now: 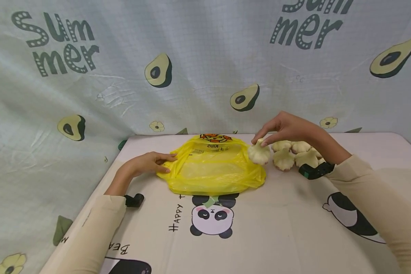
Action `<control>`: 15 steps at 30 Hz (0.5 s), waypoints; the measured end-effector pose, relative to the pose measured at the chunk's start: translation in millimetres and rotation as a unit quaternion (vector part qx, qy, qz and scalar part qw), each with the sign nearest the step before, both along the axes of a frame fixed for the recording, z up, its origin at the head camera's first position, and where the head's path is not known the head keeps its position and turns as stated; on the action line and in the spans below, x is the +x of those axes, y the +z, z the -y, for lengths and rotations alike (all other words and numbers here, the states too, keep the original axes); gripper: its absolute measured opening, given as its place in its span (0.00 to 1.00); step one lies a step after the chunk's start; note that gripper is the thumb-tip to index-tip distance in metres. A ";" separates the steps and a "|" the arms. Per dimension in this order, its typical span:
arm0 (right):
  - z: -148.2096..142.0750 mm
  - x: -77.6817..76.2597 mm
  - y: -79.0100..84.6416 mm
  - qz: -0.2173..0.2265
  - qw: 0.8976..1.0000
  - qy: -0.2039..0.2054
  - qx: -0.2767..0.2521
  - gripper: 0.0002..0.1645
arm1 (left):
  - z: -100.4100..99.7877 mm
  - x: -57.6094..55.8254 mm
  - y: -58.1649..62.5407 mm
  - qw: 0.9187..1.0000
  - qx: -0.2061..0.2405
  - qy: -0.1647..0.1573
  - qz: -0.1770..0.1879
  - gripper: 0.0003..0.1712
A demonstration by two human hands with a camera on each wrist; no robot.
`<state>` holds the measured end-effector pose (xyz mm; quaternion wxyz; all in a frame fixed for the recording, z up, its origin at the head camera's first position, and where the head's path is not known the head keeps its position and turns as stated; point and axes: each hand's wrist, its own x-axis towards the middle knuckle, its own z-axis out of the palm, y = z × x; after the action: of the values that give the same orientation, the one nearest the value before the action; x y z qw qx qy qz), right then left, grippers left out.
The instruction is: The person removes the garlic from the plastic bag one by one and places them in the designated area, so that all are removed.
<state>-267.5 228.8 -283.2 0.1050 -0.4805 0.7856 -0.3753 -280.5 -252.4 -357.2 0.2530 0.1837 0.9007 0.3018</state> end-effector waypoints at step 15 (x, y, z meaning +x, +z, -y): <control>-19.3 10.4 -5.0 0.003 1.000 -0.018 -0.013 0.13 | -0.4 2.5 2.1 1.000 0.002 0.000 0.001 0.34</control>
<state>-257.1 248.2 -288.2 0.0938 -0.4666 0.7888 -0.3889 -278.0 -252.0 -355.1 0.2538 0.1835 0.8998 0.3037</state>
